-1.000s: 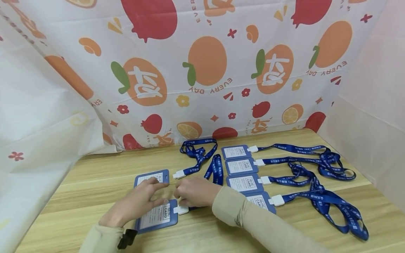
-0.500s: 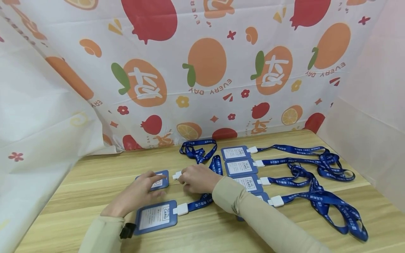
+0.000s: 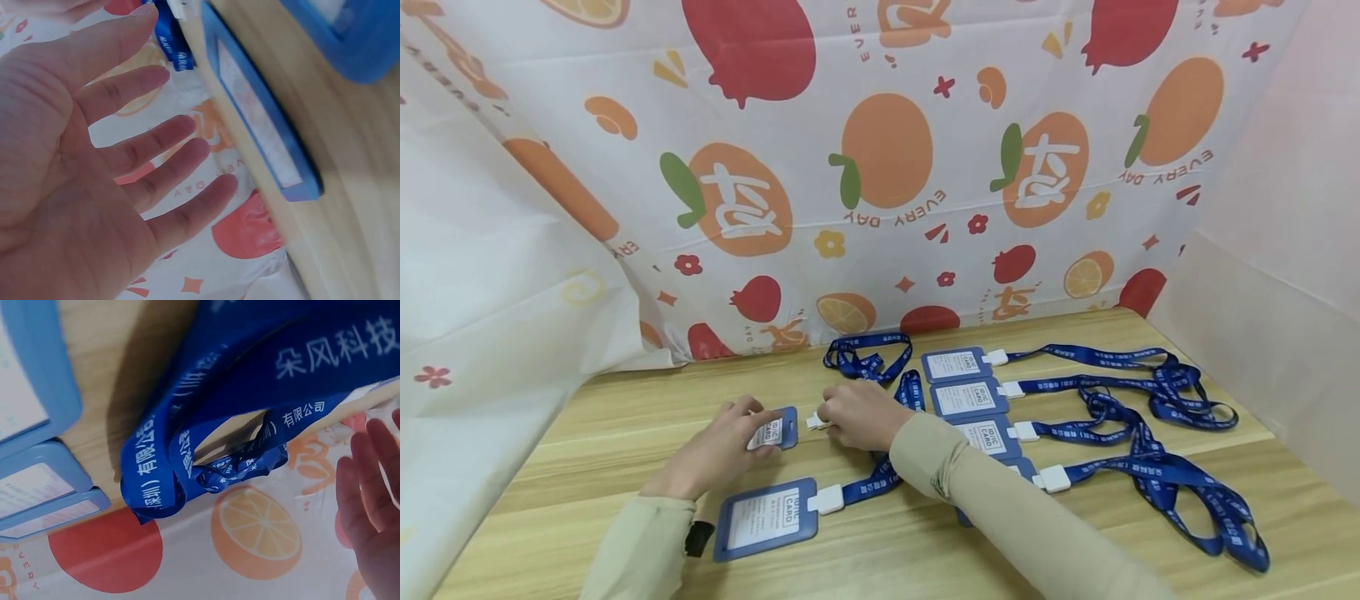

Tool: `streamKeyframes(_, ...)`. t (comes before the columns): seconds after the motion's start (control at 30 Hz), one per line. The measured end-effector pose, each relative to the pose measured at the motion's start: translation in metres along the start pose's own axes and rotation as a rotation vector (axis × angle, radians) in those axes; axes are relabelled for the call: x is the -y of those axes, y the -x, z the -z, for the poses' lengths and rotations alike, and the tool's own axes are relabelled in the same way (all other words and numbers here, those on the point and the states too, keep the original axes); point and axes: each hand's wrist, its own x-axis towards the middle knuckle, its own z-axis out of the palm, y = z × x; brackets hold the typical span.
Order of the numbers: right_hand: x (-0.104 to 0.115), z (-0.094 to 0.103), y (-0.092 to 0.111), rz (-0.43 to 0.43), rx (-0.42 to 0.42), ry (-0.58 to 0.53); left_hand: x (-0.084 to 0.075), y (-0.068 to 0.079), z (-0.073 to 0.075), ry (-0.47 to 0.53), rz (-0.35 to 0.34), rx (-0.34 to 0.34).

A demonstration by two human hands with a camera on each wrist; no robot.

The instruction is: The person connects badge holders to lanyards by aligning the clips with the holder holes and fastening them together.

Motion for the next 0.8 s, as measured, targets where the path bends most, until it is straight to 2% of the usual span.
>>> streamKeyframes(0.17,0.001,0.000,-0.007,-0.028,-0.010,0.042,0.006,-0.001,-0.002,-0.012,-0.002,-0.015)
streamKeyframes(0.47,-0.006,0.004,-0.012,-0.014,0.087,0.185,0.011,-0.006,-0.002,-0.026,-0.021,-0.008)
streamKeyframes(0.8,-0.002,-0.005,-0.016,0.007,0.139,0.240,0.016,-0.008,0.001,-0.041,0.041,0.053)
